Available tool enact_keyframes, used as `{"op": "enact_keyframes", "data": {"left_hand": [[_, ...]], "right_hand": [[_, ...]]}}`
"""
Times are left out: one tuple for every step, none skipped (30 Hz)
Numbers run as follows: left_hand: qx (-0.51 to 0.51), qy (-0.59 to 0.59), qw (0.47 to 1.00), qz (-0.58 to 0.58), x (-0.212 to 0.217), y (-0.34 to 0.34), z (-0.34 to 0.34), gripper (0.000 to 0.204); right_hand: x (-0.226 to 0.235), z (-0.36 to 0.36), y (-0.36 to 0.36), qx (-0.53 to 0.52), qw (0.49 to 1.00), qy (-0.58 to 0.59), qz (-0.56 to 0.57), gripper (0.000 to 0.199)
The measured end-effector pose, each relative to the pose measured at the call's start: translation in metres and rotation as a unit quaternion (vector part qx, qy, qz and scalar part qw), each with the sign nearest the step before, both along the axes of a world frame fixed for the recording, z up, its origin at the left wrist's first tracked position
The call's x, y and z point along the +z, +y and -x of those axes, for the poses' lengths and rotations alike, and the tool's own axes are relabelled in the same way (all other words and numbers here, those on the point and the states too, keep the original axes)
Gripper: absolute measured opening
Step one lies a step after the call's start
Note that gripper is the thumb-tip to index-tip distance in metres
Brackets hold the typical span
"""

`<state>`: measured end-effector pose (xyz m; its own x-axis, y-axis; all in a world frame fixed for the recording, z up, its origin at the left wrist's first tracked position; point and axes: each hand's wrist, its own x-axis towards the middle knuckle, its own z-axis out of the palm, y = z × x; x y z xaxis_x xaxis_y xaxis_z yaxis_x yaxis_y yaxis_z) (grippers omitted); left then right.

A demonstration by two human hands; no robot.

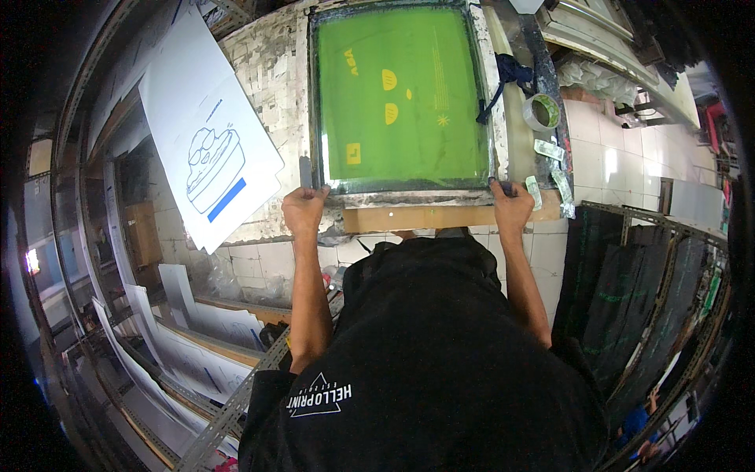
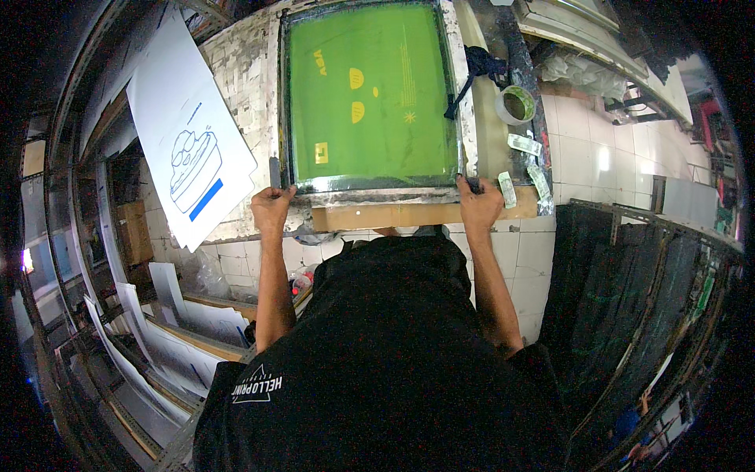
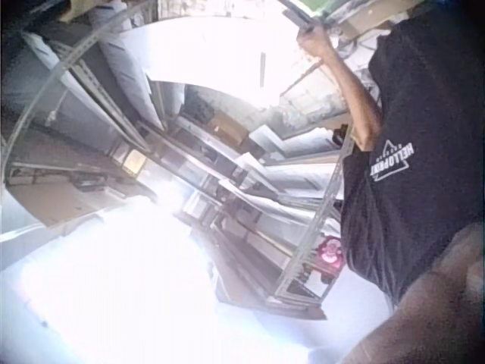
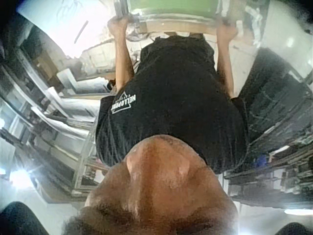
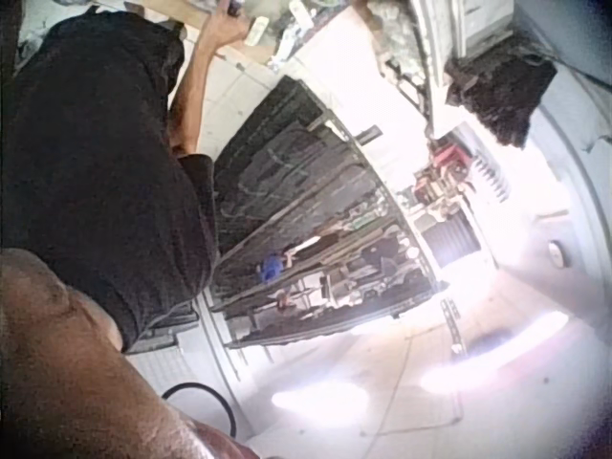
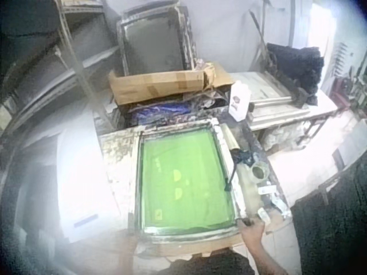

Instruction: The person applies masking tape to the edges of a green screen printing frame. They use a roll of tape to cover the borders, pressing it down firmly to secure it in place.

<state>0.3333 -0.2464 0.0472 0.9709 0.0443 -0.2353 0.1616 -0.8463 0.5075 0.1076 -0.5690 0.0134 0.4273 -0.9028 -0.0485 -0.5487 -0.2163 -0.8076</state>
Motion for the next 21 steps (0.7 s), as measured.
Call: {"op": "enact_keyframes", "data": {"left_hand": [[0.006, -0.001, 0.998, -0.055, 0.008, -0.006, 0.001, 0.030], [0.008, -0.002, 0.998, -0.055, 0.006, -0.006, 0.002, 0.030], [0.011, -0.003, 0.998, -0.055, 0.004, -0.006, 0.002, 0.029], [0.016, -0.006, 0.998, -0.055, 0.004, -0.005, 0.001, 0.029], [0.015, -0.017, 0.998, -0.062, 0.002, -0.005, 0.002, 0.029], [0.013, -0.027, 0.997, -0.068, 0.000, -0.004, 0.003, 0.028], [0.010, -0.036, 0.997, -0.073, -0.001, -0.005, 0.003, 0.028], [0.011, -0.024, 0.996, -0.080, -0.001, -0.006, 0.003, 0.027], [0.011, -0.012, 0.996, -0.086, -0.002, -0.007, 0.002, 0.026], [0.012, 0.000, 0.996, -0.092, -0.001, -0.009, 0.001, 0.025], [0.004, -0.017, 0.994, -0.104, 0.000, -0.011, 0.002, 0.026], [-0.004, -0.034, 0.993, -0.116, 0.001, -0.014, 0.002, 0.028], [-0.012, -0.052, 0.990, -0.129, 0.003, -0.017, 0.002, 0.030], [-0.005, -0.037, 0.990, -0.138, 0.004, -0.020, 0.000, 0.033], [0.001, -0.023, 0.989, -0.148, 0.005, -0.024, -0.004, 0.036], [0.008, -0.009, 0.988, -0.156, 0.009, -0.028, -0.005, 0.039], [-0.008, -0.047, 0.985, -0.167, 0.013, -0.033, -0.003, 0.038], [-0.024, -0.085, 0.980, -0.178, 0.017, -0.040, 0.002, 0.038], [-0.040, -0.123, 0.973, -0.189, 0.019, -0.043, 0.004, 0.038], [-0.056, -0.116, 0.970, -0.204, 0.020, -0.041, 0.003, 0.038], [-0.073, -0.109, 0.967, -0.218, 0.021, -0.037, 0.001, 0.038]], "right_hand": [[0.000, 0.000, 0.000, 0.002, 1.000, 0.021, 0.018, 0.023], [-0.001, 0.001, 0.000, 0.012, 0.999, 0.035, 0.036, 0.023], [-0.003, 0.002, 0.001, 0.022, 0.997, 0.049, 0.053, 0.023], [-0.004, 0.001, 0.001, 0.033, 0.995, 0.061, 0.070, 0.023], [-0.003, 0.000, 0.002, 0.039, 0.994, 0.066, 0.081, 0.023], [-0.003, -0.001, 0.002, 0.045, 0.992, 0.072, 0.092, 0.023], [-0.002, -0.001, 0.003, 0.049, 0.990, 0.080, 0.104, 0.023], [0.000, -0.002, 0.003, 0.051, 0.989, 0.090, 0.104, 0.024], [0.002, -0.004, 0.003, 0.053, 0.988, 0.101, 0.103, 0.025], [0.003, -0.005, 0.003, 0.056, 0.987, 0.111, 0.103, 0.025], [0.005, -0.006, 0.003, 0.059, 0.986, 0.120, 0.103, 0.026], [0.006, -0.006, 0.002, 0.061, 0.985, 0.128, 0.103, 0.027], [0.008, -0.007, 0.003, 0.065, 0.983, 0.135, 0.103, 0.028], [0.011, -0.008, 0.003, 0.066, 0.981, 0.153, 0.101, 0.029], [0.015, -0.008, 0.004, 0.068, 0.978, 0.171, 0.098, 0.030], [0.018, -0.010, 0.003, 0.070, 0.975, 0.188, 0.097, 0.033], [0.017, -0.011, 0.000, 0.056, 0.977, 0.178, 0.104, 0.036], [0.016, -0.011, -0.006, 0.041, 0.978, 0.168, 0.112, 0.039], [0.016, -0.011, -0.009, 0.027, 0.980, 0.159, 0.118, 0.043], [0.017, -0.011, -0.010, 0.044, 0.978, 0.172, 0.110, 0.048], [0.019, -0.010, -0.011, 0.062, 0.976, 0.185, 0.102, 0.053]]}}
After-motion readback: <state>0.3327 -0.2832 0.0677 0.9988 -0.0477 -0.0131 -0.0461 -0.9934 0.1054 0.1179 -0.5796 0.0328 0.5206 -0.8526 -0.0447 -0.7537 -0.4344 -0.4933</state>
